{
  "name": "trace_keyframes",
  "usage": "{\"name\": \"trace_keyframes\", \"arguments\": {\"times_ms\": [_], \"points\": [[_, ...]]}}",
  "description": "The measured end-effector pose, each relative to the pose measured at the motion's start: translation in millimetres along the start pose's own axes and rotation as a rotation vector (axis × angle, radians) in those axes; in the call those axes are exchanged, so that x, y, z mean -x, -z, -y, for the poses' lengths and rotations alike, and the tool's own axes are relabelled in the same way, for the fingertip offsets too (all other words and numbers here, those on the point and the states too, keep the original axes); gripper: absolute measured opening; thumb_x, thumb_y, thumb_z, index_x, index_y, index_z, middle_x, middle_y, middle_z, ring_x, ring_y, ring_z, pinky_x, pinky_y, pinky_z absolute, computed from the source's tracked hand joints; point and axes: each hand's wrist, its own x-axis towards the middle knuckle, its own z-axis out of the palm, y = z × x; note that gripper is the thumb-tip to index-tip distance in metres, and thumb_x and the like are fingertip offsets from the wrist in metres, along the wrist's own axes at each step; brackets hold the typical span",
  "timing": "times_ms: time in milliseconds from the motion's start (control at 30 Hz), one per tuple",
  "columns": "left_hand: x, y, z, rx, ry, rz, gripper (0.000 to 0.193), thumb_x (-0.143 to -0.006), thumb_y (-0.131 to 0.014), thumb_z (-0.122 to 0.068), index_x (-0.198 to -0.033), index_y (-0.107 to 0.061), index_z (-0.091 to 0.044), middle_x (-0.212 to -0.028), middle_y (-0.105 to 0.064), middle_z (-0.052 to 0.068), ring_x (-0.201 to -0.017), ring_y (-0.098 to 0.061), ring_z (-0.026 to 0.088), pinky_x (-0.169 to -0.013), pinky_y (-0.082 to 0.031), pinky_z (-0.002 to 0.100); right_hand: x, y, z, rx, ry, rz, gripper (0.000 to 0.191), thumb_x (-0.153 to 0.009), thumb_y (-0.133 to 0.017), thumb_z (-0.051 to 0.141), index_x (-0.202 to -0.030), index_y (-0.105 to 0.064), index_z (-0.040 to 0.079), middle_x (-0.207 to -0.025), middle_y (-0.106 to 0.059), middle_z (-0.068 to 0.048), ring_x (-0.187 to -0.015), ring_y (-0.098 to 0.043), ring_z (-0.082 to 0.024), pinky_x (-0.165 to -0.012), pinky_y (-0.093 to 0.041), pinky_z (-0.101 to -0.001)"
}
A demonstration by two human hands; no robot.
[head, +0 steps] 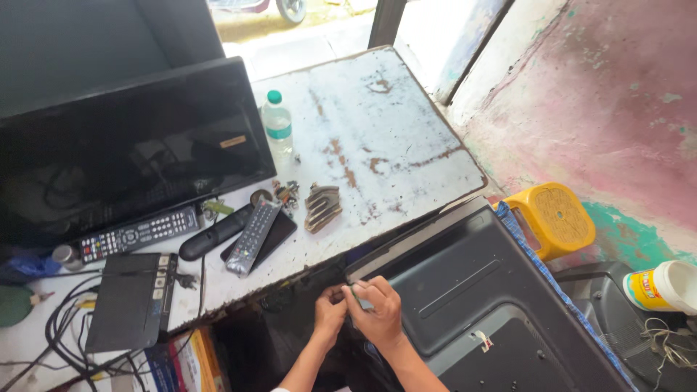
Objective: The person uses a screwdriver to remove screws from the back panel of a television set. They place the screws on the workbench and continue unscrewing additional fasteners from different locations on the TV back.
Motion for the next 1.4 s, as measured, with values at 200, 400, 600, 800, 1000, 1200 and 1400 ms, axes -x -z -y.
{"name": "trace_keyframes", "arguments": {"times_ms": [200,400,600,800,1000,1200,1400], "points": [[4,3,2,-0.059,-0.001,0.013,0.037,-0.085,-0.077,-0.021,-0.115,-0.068,-0.001,-0.095,-0.073,0.009,-0.079,-0.067,0.015,-0.066,-0.057,0.031,-1,1,11,0.009,0.213,0.083,0.028,-0.071,-0.082,0.002,-0.094,-0.067,-0.002,-0.101,-0.07,-0.021,-0.083,-0.071,-0.036,-0.071,-0.059,-0.0384],[7,1,-6,-0.097,-0.059,0.026,0.035,-0.082,-0.078,-0.016,-0.111,-0.069,0.001,-0.093,-0.074,0.008,-0.077,-0.069,0.014,-0.063,-0.055,0.029,-6,-4,14,0.153,0.148,-0.021,0.023,-0.076,-0.087,0.004,-0.082,-0.064,0.003,-0.082,-0.065,-0.01,-0.068,-0.065,-0.031,-0.06,-0.054,-0.0394],[10,0,-16,-0.154,0.0,0.014,0.032,-0.083,-0.078,-0.016,-0.105,-0.071,0.006,-0.085,-0.071,0.011,-0.07,-0.062,0.015,-0.057,-0.047,0.031,-6,-4,13,-0.02,0.058,0.048,0.017,-0.077,-0.081,-0.002,-0.085,-0.066,0.002,-0.092,-0.068,-0.014,-0.065,-0.068,-0.026,-0.057,-0.056,-0.0352],[8,-1,-15,-0.169,-0.046,0.011,0.035,-0.082,-0.083,-0.01,-0.11,-0.07,0.006,-0.088,-0.072,0.01,-0.075,-0.066,0.016,-0.063,-0.052,0.029,-12,-8,9,0.017,0.15,-0.021,0.024,-0.074,-0.081,0.0,-0.089,-0.063,0.001,-0.087,-0.066,-0.013,-0.075,-0.067,-0.03,-0.063,-0.056,-0.0376],[9,-3,-19,0.063,0.013,0.088,0.043,-0.081,-0.079,-0.005,-0.119,-0.064,0.006,-0.096,-0.075,0.013,-0.08,-0.073,0.018,-0.07,-0.062,0.03,-9,-5,3,0.101,0.037,-0.086,0.026,-0.074,-0.087,0.003,-0.08,-0.063,0.006,-0.078,-0.065,-0.008,-0.068,-0.066,-0.026,-0.059,-0.053,-0.0359],[10,-4,-20,0.057,0.035,0.06,0.044,-0.081,-0.08,-0.005,-0.12,-0.063,0.007,-0.096,-0.075,0.014,-0.079,-0.072,0.019,-0.067,-0.06,0.031,-3,-8,-2,-0.03,0.11,-0.051,0.024,-0.076,-0.08,0.001,-0.089,-0.06,0.002,-0.099,-0.069,-0.015,-0.086,-0.071,-0.03,-0.071,-0.058,-0.0362],[4,-4,-12,0.012,0.02,0.043,0.047,-0.078,-0.08,-0.005,-0.12,-0.063,0.007,-0.094,-0.074,0.013,-0.078,-0.072,0.018,-0.066,-0.061,0.03,2,-11,-3,0.109,-0.083,-0.081,0.031,-0.07,-0.092,0.009,-0.079,-0.063,0.003,-0.084,-0.066,-0.013,-0.073,-0.067,-0.028,-0.065,-0.055,-0.0363]]}}
